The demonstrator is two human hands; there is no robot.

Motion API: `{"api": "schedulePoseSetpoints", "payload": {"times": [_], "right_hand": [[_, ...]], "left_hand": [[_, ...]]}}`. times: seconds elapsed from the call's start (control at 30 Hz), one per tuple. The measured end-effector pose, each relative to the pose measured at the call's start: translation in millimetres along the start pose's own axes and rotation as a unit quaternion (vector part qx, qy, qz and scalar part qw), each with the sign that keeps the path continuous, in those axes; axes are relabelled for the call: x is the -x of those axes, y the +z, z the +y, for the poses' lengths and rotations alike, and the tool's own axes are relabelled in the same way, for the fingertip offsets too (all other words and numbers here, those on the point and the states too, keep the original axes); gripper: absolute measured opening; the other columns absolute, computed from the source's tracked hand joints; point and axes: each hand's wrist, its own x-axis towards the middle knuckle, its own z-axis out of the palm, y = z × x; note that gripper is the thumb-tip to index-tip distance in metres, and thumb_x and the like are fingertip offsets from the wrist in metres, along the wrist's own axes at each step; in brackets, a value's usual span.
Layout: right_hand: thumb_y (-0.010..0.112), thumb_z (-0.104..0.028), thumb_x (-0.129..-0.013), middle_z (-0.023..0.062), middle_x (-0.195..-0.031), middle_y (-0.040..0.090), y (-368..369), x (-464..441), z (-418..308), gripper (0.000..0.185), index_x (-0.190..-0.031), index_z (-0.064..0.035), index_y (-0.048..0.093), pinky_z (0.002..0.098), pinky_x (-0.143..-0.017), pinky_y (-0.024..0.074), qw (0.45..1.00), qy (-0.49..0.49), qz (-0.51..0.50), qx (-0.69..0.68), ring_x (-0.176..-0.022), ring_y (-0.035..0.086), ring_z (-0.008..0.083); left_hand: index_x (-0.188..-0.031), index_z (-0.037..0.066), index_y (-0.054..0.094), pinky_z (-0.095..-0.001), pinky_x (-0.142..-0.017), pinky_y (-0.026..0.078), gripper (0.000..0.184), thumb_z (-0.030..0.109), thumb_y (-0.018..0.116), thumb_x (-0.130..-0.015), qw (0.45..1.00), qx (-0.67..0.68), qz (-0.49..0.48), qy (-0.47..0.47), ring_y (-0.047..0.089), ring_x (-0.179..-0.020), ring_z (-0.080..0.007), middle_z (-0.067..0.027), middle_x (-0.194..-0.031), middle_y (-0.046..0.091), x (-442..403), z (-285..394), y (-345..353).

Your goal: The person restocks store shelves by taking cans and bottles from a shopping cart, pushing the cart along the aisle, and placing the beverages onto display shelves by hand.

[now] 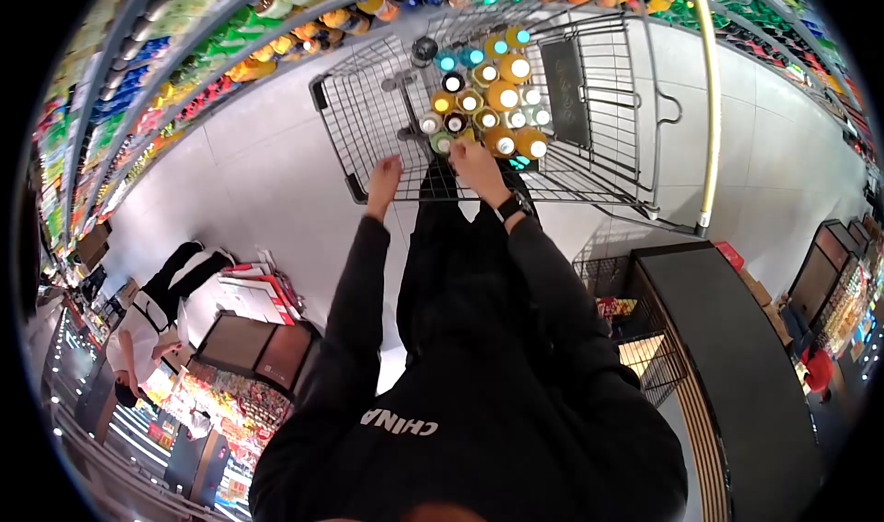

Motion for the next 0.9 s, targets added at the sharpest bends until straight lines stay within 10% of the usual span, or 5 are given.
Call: {"api": "schedulePoseSetpoints", "payload": {"times": [0.23,0.47,0.73,0.9], "right_hand": [[0.061,-0.018,-0.099,0.0136,-0.099,0.073,-12,-109,-53,0.022,-0.118,-0.0087,0.064,0.0438,-0.079,0.055,0.987,-0.042,0.077,0.133,-0.09,0.071,0.0344],[0.065,-0.019,-0.094,0.0142,-0.113,0.068,4,-213,-31,0.031,-0.12,-0.0043,0.064,0.0441,-0.095,0.0471,0.919,-0.243,0.194,0.24,-0.108,0.063,0.0347],[0.07,-0.032,-0.092,0.029,-0.095,0.07,22,-255,-32,0.043,-0.117,0.0023,0.063,0.0537,-0.081,0.055,0.954,-0.043,0.082,0.284,-0.092,0.066,0.0497],[0.079,-0.035,-0.085,0.0138,-0.115,0.073,25,-258,-7,0.047,-0.125,-0.0113,0.071,0.0431,-0.09,0.0554,0.95,-0.104,0.078,0.285,-0.104,0.07,0.0351]], "left_hand": [[-0.121,-0.001,0.064,-0.0453,-0.085,0.054,0.033,0.021,0.063,-0.097,0.999,-0.019,0.045,-0.022,0.069,-0.093,-0.0377,-0.0207,-0.104,0.071,-108,78,36],[-0.129,0.0,0.054,-0.0433,-0.097,0.049,0.048,0.018,0.073,-0.088,0.975,-0.099,0.123,0.159,0.058,-0.115,-0.0376,-0.0184,-0.121,0.058,-228,44,95],[-0.137,0.002,0.05,-0.0439,-0.103,0.048,0.07,0.02,0.083,-0.078,0.955,-0.127,0.164,0.214,0.054,-0.124,-0.0399,-0.0198,-0.13,0.055,-255,57,108],[-0.138,0.01,0.048,-0.0446,-0.102,0.049,0.07,0.02,0.081,-0.076,0.951,-0.187,0.143,0.2,0.055,-0.122,-0.0375,-0.0133,-0.129,0.054,-265,57,103]]}}
